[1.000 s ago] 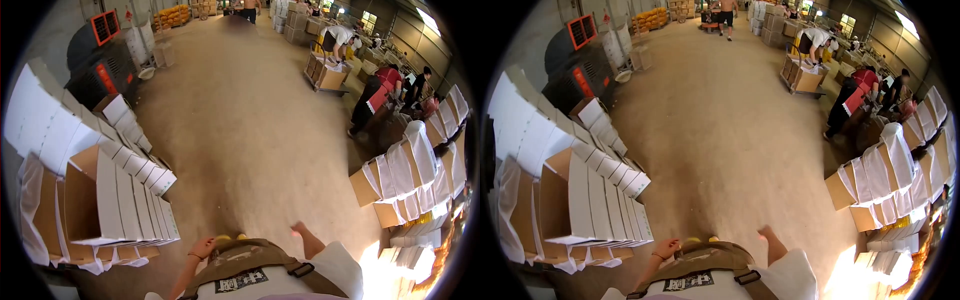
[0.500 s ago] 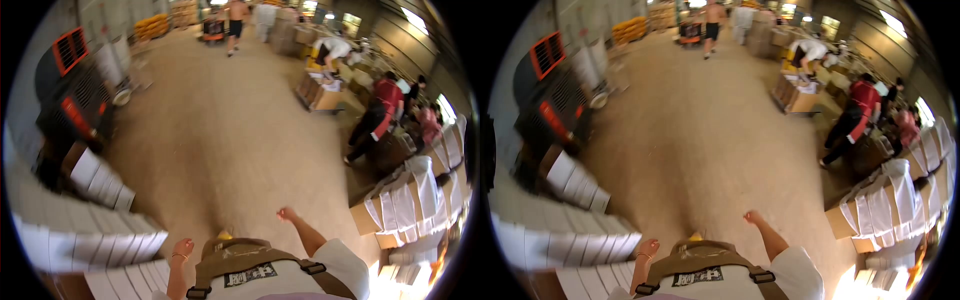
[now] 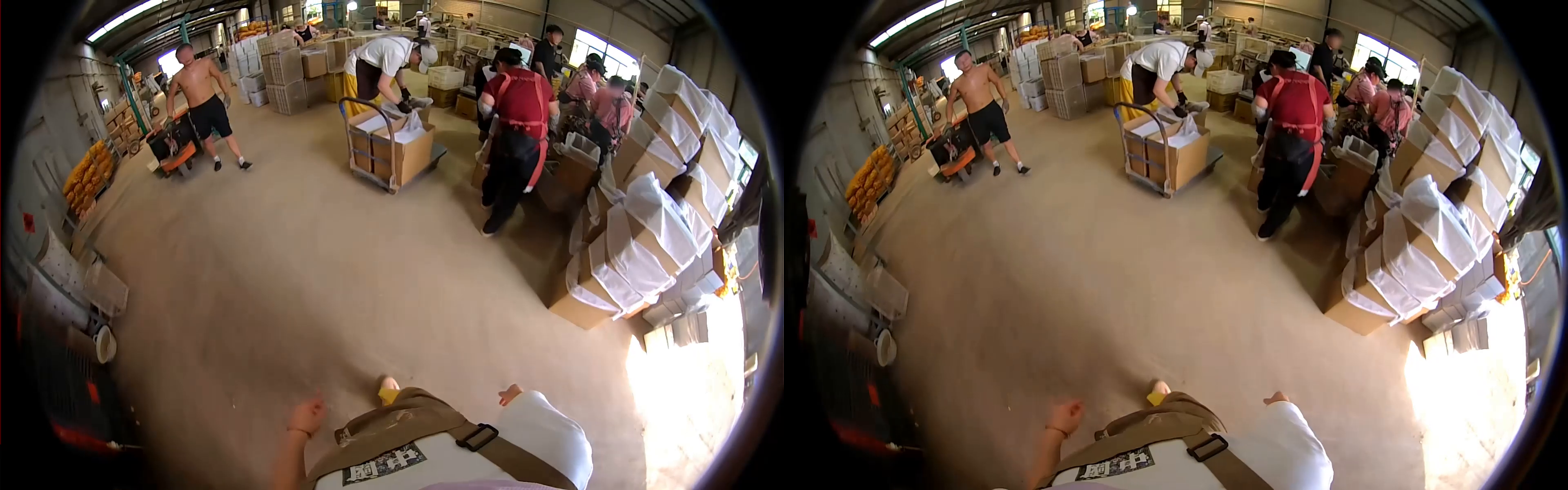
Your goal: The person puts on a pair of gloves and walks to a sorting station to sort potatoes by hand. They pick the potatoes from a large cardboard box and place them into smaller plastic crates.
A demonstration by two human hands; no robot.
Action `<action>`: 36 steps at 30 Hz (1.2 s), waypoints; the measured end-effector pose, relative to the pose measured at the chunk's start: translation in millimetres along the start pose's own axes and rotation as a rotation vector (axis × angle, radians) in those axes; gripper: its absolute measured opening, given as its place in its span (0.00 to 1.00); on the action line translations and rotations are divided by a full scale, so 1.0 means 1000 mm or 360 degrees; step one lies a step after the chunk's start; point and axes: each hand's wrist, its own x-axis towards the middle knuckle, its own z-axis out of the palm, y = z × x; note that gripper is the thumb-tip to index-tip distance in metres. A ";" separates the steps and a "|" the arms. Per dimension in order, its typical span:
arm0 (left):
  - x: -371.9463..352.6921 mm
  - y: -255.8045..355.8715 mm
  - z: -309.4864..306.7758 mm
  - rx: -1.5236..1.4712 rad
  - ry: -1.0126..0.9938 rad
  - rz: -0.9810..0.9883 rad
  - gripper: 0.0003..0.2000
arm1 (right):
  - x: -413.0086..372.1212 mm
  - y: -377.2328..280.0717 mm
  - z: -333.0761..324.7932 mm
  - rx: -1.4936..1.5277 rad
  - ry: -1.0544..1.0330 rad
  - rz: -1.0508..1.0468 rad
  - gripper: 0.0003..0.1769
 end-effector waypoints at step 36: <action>1.107 0.280 -0.605 0.0176 0.0073 0.0377 0.20 | 0.355 -1.284 -0.567 0.0312 0.0670 -0.1067 0.22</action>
